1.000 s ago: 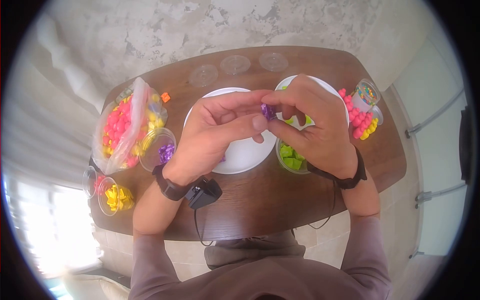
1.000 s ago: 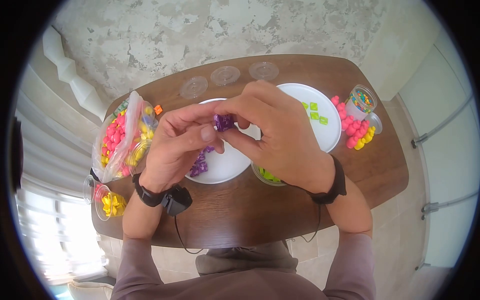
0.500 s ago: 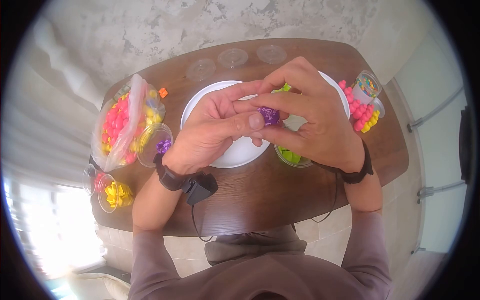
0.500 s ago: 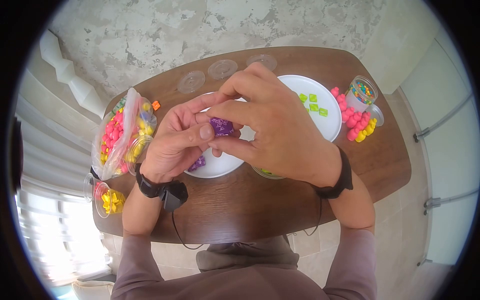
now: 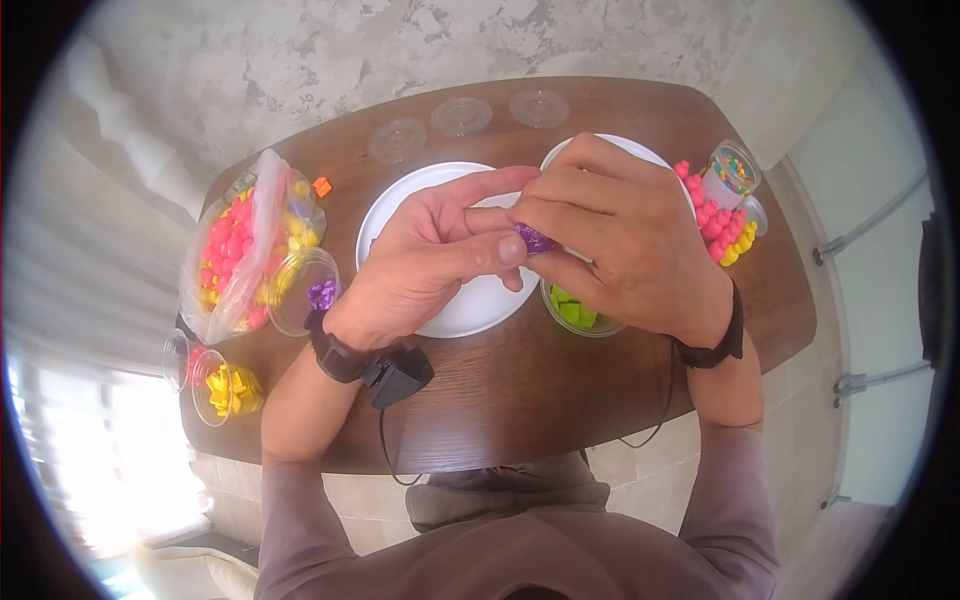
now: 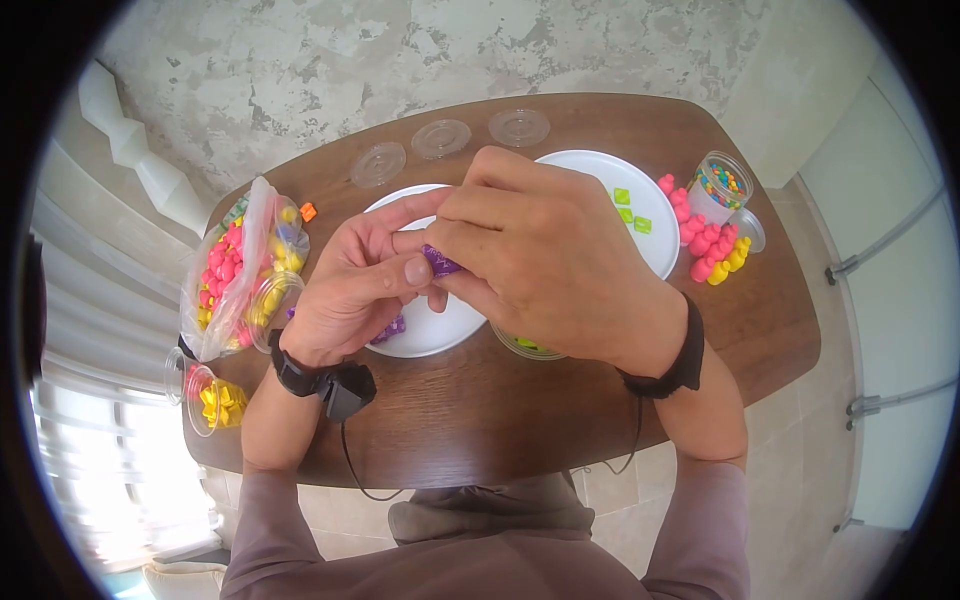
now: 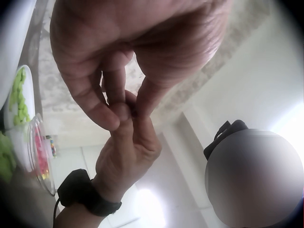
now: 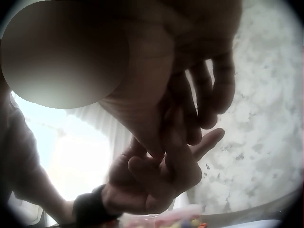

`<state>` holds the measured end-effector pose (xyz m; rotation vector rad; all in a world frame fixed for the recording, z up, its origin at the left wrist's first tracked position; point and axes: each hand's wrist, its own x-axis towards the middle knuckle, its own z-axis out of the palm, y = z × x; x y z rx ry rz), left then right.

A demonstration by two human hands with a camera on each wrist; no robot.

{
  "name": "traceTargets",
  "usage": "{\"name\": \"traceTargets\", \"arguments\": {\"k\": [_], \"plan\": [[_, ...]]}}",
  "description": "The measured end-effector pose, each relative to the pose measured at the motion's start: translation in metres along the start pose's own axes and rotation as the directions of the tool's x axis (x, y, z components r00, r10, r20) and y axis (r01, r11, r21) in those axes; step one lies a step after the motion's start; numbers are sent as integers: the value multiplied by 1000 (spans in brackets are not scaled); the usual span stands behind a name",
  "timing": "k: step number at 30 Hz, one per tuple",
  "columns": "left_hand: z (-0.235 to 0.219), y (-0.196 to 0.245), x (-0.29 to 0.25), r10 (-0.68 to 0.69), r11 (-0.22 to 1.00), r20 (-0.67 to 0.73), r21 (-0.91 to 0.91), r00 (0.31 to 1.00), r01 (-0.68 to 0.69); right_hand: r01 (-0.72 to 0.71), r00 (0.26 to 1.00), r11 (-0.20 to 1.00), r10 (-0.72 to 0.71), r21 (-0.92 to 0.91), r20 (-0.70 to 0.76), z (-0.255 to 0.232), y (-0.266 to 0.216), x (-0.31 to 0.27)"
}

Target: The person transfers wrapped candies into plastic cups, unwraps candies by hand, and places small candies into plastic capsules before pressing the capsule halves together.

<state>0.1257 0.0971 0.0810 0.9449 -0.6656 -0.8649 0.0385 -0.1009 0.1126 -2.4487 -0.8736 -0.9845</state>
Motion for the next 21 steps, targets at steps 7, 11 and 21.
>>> {"name": "traceTargets", "arguments": {"k": [7, 11, 21], "plan": [[0, 2, -1, 68, 996, 52, 55, 996, -71, -41, 999, 998, 40, 42, 15, -2, 2, 1], [-2, 0, -2, 80, 995, -5, 55, 997, -80, -93, 996, 984, 94, 153, 2, -9, -2, 3], [-3, 3, -3, 50, 997, 11, 52, 999, -51, -78, 997, 970, 71, 231, 42, -17, 3, 3]]}}
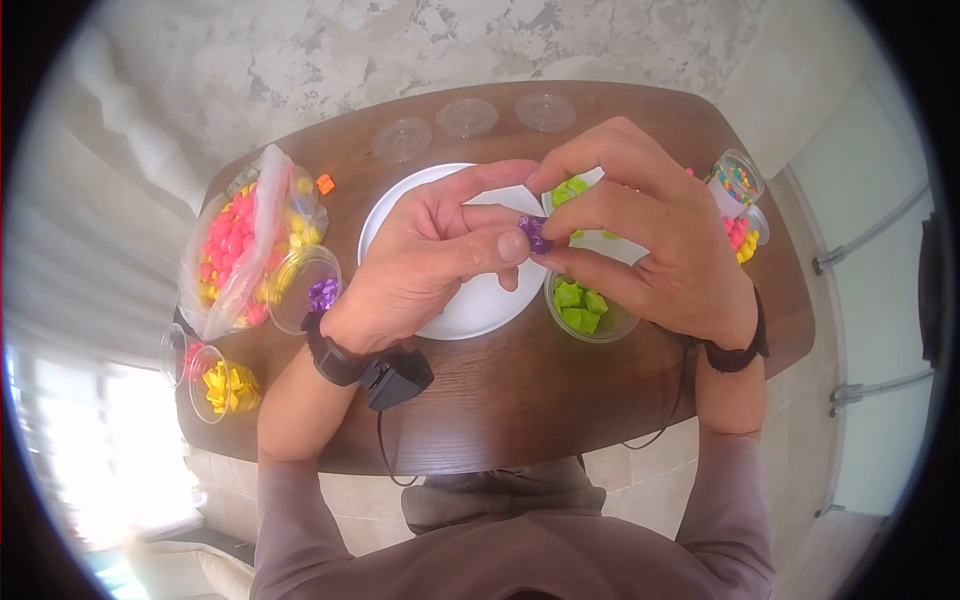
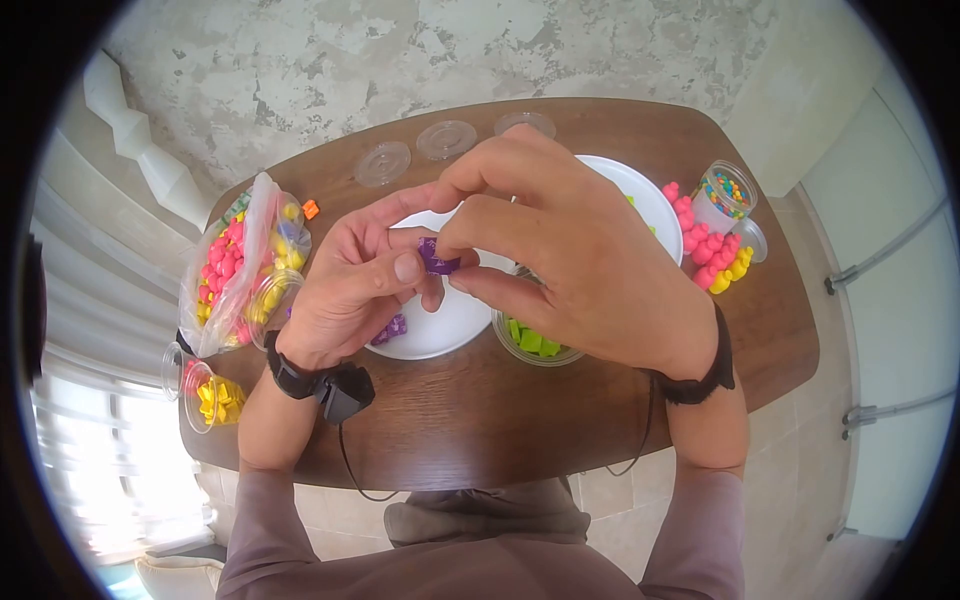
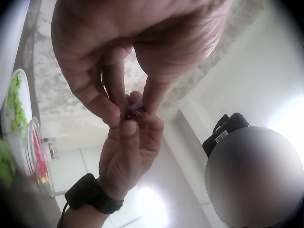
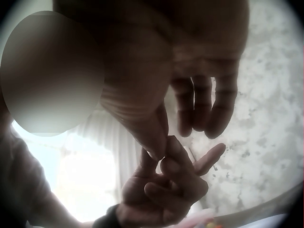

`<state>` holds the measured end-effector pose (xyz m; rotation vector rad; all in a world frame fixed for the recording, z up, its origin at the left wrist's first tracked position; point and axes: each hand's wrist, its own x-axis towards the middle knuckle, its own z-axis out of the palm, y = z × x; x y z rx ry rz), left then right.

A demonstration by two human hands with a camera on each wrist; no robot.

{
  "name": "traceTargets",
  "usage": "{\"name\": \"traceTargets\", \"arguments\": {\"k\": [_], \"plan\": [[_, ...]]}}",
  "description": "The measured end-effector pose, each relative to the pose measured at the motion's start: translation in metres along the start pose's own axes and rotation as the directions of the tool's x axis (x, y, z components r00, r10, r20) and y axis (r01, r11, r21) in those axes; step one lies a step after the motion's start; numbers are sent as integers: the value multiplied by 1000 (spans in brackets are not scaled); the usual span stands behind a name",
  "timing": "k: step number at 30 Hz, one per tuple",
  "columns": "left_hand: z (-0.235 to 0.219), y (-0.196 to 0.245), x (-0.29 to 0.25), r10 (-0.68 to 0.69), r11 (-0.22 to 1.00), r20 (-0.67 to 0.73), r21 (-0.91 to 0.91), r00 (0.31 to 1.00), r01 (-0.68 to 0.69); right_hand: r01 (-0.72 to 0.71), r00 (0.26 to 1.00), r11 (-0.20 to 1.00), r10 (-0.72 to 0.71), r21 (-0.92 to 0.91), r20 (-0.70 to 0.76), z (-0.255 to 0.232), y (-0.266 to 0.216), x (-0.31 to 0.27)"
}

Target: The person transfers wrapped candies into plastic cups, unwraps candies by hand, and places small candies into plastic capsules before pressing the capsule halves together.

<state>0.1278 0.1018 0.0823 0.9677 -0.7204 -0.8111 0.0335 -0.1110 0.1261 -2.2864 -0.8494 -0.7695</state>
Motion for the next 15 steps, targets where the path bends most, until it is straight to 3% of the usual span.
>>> {"name": "traceTargets", "arguments": {"k": [15], "plan": [[-2, -3, 2, -10, 994, 26, -108, 1000, 13, 22, 1000, 1000, -23, 20, 8, -1, 6, -2]]}}
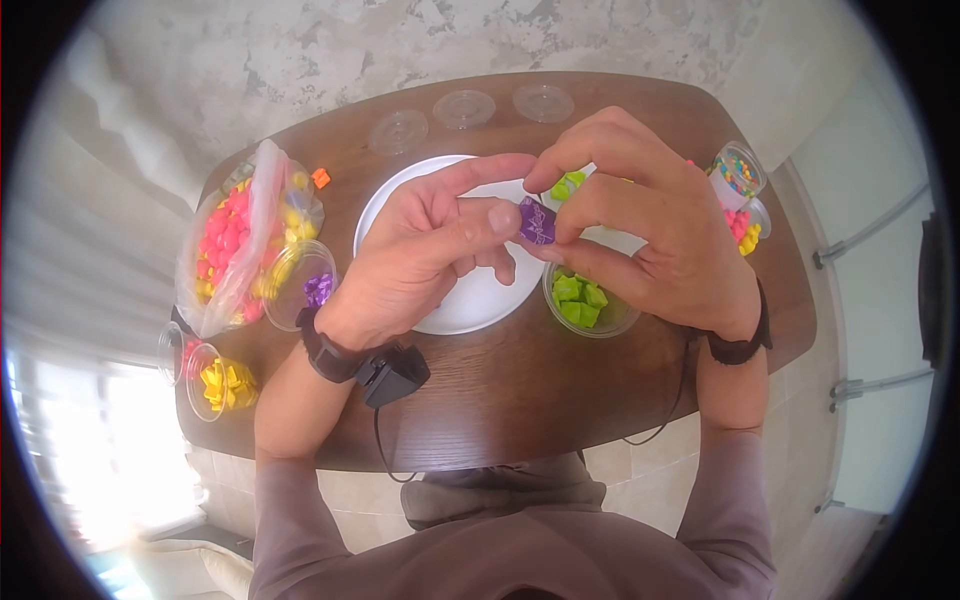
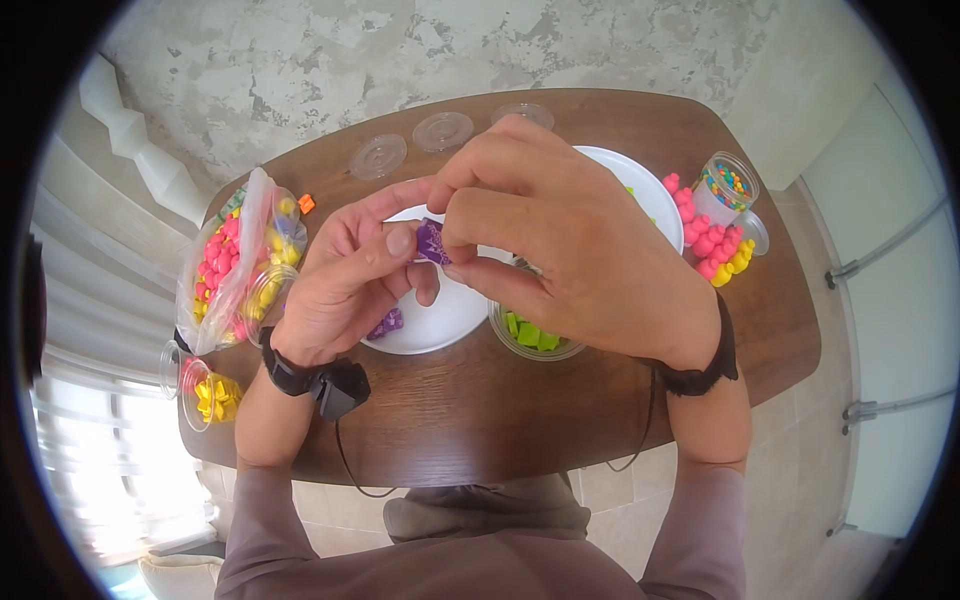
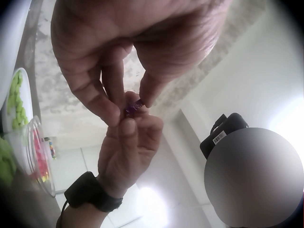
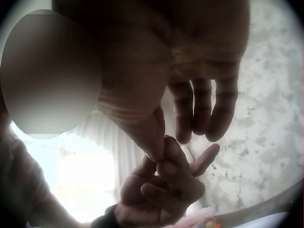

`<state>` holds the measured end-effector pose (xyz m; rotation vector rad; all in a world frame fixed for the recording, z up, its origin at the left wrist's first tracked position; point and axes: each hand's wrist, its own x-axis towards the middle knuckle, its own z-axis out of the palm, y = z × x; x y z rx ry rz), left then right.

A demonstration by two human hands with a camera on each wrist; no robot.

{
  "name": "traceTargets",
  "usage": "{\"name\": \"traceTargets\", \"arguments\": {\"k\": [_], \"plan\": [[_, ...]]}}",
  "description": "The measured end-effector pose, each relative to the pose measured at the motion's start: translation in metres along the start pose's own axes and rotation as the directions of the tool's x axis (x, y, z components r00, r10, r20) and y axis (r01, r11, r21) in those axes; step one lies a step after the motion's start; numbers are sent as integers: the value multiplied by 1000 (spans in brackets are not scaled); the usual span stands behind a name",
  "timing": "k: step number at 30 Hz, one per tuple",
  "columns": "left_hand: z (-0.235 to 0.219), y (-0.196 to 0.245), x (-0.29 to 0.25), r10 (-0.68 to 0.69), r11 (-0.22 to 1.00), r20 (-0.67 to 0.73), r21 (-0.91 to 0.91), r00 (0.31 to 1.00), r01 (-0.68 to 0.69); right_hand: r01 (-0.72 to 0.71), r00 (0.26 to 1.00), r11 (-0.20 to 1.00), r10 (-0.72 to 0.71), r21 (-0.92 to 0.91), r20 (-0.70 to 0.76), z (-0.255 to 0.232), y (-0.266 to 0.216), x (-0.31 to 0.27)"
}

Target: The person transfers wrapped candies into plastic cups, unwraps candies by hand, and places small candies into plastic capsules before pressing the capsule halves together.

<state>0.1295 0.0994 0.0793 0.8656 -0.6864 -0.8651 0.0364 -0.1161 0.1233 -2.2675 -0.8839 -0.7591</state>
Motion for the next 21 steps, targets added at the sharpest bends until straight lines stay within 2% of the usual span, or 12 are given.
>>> {"name": "traceTargets", "arguments": {"k": [3, 7, 9, 10, 12, 13, 15, 16, 18, 19, 21], "plan": [[7, 0, 1, -2, 997, -77, 78, 997, 9, -19, 1000, 1000, 19, -15, 25, -3, 0, 0], [11, -1, 0, 33, 996, -145, 86, 989, -20, -36, 999, 999, 36, 1, 26, -1, 2, -1], [8, -2, -1, 88, 977, -173, 208, 981, -51, -59, 998, 997, 59, -50, -8, 1, 3, -1], [11, -1, 1, 87, 977, -176, 208, 981, -49, -59, 998, 997, 59, -46, -8, 0, 2, 0], [19, 0, 0, 130, 951, -268, 305, 955, -43, -147, 987, 989, 146, -20, -65, 2, -4, 2], [20, -2, 0, 130, 952, -270, 304, 954, -43, -147, 987, 989, 145, -19, -64, 3, -4, 2], [22, -7, 0, 243, 912, -262, 389, 934, -129, -200, 978, 976, 194, -86, -74, 7, -3, 0], [24, -7, -2, 242, 913, -262, 388, 934, -128, -202, 978, 976, 196, -86, -73, 9, -2, -1], [29, -7, -5, 352, 816, -228, 550, 908, -178, -238, 970, 966, 230, -103, -81, 13, 1, -2], [30, -8, -6, 349, 817, -229, 549, 909, -176, -240, 969, 966, 232, -102, -80, 14, 2, -2], [33, -10, -3, 413, 800, -217, 550, 884, -239, -252, 959, 967, 255, 38, -122, 14, 5, -2]]}}
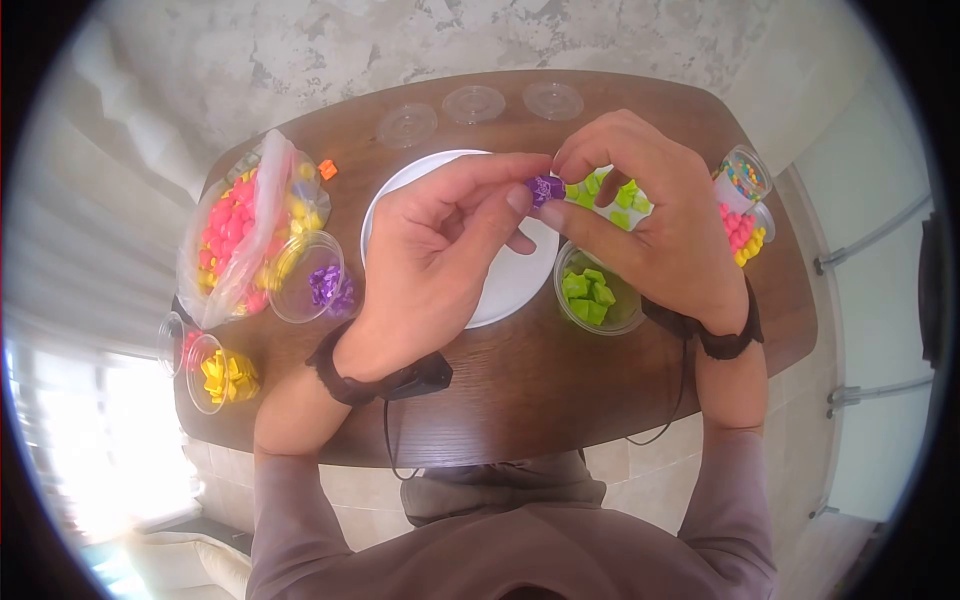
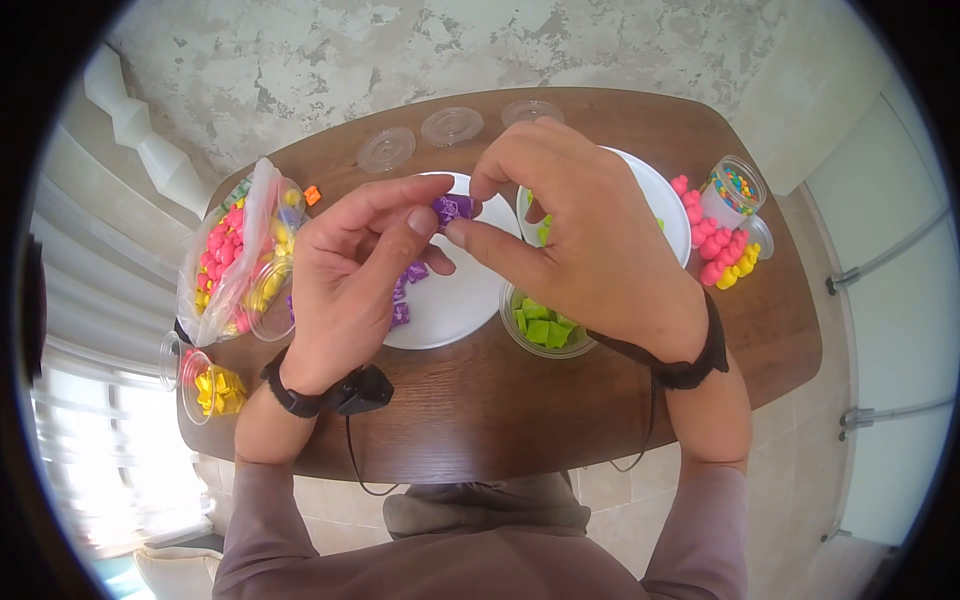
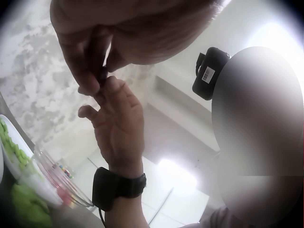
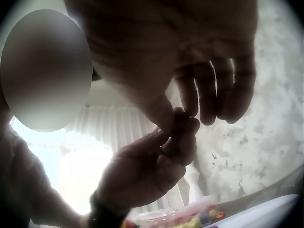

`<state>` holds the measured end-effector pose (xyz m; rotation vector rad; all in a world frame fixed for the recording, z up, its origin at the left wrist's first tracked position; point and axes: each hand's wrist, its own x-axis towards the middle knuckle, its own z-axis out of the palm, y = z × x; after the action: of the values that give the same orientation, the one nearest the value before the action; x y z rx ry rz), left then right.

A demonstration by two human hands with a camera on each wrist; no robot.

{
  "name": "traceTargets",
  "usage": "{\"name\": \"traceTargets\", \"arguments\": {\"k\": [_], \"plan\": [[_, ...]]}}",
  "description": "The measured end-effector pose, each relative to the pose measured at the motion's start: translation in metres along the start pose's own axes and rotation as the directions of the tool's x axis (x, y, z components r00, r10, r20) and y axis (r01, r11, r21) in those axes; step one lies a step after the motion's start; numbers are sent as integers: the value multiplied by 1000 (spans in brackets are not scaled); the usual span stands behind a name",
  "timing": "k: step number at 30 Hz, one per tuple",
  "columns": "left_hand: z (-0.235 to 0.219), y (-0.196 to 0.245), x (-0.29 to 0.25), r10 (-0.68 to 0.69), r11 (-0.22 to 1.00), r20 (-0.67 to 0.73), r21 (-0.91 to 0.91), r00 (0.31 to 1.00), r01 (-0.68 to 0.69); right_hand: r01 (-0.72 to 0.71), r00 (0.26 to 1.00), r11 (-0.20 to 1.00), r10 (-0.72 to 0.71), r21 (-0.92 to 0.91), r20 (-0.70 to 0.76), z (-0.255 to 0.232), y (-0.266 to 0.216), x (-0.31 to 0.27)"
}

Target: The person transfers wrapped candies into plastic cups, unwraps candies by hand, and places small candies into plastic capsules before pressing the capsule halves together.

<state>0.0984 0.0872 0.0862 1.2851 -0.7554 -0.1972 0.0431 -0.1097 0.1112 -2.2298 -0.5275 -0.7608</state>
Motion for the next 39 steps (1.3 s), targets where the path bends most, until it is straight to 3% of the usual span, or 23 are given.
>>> {"name": "traceTargets", "arguments": {"k": [7, 13, 15, 16, 17, 18, 19, 21, 25, 27, 31, 34, 36, 37, 39], "plan": [[-4, -3, 3, -5, 996, 17, -87, 1000, 6, -69, 997, 995, 67, 75, 31, -6, -3, 0], [0, -5, 1, 50, 999, -38, 1, 998, -50, 13, 999, 997, -10, 82, -38, -3, 0, 1], [2, 6, -3, 52, 886, -42, 462, 998, -27, -63, 998, 995, 64, 76, -8, -4, -5, -1], [1, 1, -1, 52, 886, -44, 462, 998, -26, -62, 998, 995, 63, 77, -8, -3, -6, -1], [-1, -7, 1, 250, 816, 18, 535, 968, -221, -64, 998, 995, 64, 73, -4, -2, -7, -2], [-2, -12, 3, 431, 702, 95, 589, 897, -400, -65, 998, 996, 66, 68, 1, -1, -7, -3], [-4, -13, 5, 430, 704, 93, 589, 898, -398, -67, 998, 995, 67, 68, 3, -1, -6, -3], [-6, -13, 7, 553, 475, 256, 685, 793, -553, -53, 999, 998, 53, 44, 4, -1, -4, -2], [-5, -10, 5, 530, 488, 243, 696, 812, -527, -71, 997, 997, 71, 37, 13, -1, -4, -1], [-4, -9, 4, 450, 607, 186, 654, 873, -452, 6, 1000, 1000, -6, 17, 16, 0, -3, -1], [-6, -9, 5, 394, 653, 176, 637, 902, -410, -4, 998, 1000, 3, 24, 66, 0, -3, -1], [-9, -9, 5, 335, 707, 190, 596, 923, -380, 83, 996, 996, -83, -9, 37, 3, 1, 0], [-11, -8, 5, 228, 831, 155, 484, 961, -275, 66, 998, 997, -67, 38, 10, 3, 3, 0], [-11, -8, 5, 230, 830, 155, 484, 961, -277, 67, 998, 997, -68, 37, 10, 3, 3, 1], [-10, -9, 5, 115, 959, 86, 250, 990, -134, -11, 1000, 995, 11, 100, 8, 2, 3, 1]]}}
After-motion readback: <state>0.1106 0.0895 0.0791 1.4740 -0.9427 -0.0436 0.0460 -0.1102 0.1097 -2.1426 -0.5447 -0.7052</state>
